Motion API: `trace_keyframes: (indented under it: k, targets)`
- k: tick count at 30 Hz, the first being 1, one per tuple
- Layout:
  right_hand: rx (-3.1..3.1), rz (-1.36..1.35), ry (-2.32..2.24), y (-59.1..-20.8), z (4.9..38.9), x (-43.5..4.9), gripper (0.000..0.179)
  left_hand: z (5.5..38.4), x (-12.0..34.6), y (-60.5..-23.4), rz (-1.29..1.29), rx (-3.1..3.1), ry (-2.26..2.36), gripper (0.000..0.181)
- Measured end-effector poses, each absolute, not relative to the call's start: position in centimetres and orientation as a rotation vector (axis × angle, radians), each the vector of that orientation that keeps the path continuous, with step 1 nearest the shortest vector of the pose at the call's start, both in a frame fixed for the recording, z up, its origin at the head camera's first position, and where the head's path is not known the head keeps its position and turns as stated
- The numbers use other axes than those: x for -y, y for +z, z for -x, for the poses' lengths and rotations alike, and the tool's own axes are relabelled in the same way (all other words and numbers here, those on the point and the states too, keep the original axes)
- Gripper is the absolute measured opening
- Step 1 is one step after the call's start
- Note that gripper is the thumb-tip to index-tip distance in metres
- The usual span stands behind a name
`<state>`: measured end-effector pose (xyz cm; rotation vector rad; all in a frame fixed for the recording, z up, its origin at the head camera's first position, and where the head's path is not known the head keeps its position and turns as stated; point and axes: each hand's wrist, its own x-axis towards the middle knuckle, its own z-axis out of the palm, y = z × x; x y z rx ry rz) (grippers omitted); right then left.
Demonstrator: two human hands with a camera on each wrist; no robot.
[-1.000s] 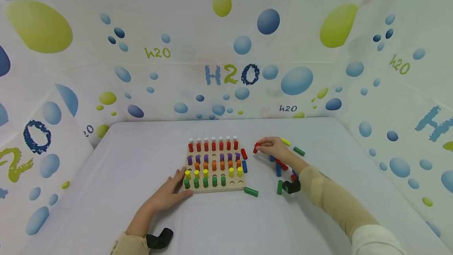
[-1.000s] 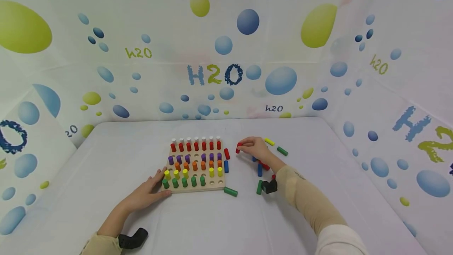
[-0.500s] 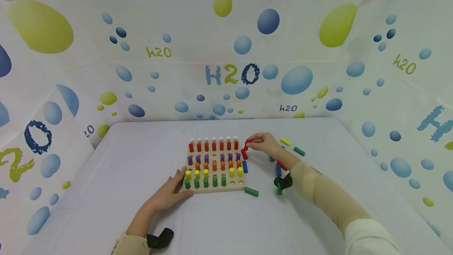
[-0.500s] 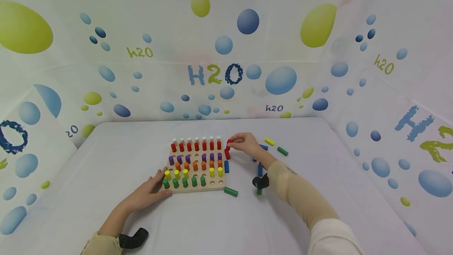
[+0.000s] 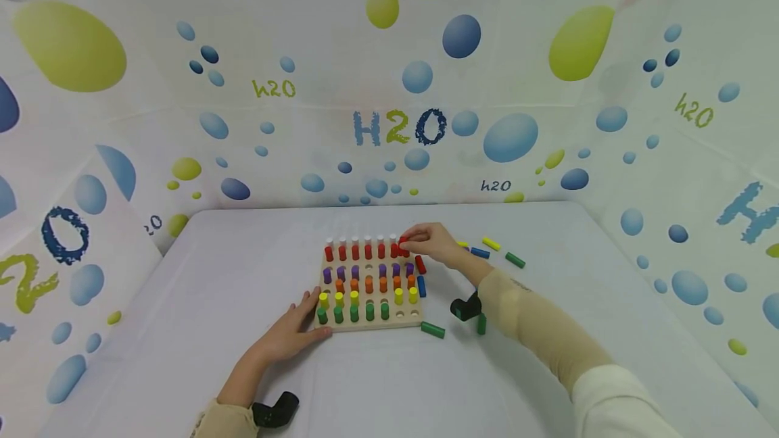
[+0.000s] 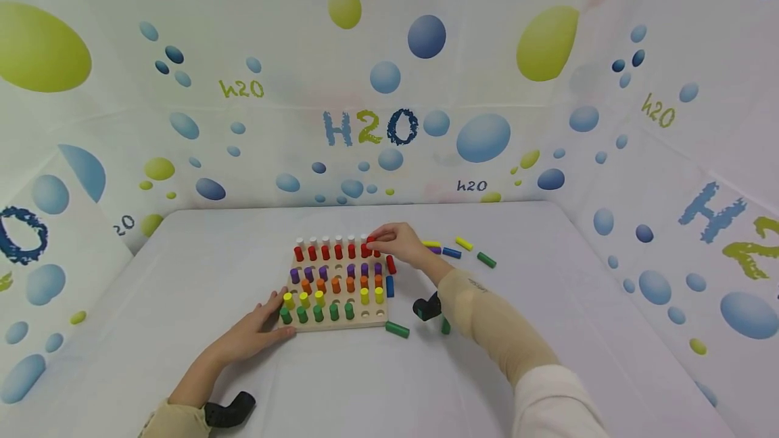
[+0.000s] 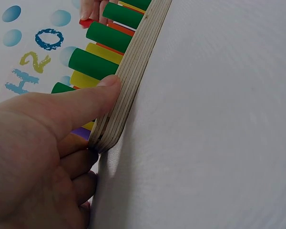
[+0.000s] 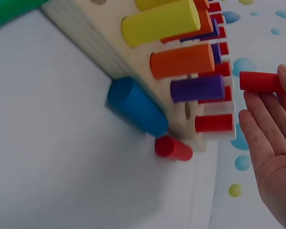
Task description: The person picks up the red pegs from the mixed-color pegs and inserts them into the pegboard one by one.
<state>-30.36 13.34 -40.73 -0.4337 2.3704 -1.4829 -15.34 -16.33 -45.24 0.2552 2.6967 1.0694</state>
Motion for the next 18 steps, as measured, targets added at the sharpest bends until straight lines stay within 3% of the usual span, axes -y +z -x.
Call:
trace_keyframes:
  k: [18]
  targets:
    - [-2.353, 0.456, -1.467, -39.8, 29.6, -8.0, 0.025, 15.4, 16.3, -45.1, -0.272, -2.69, 1.086, 0.088]
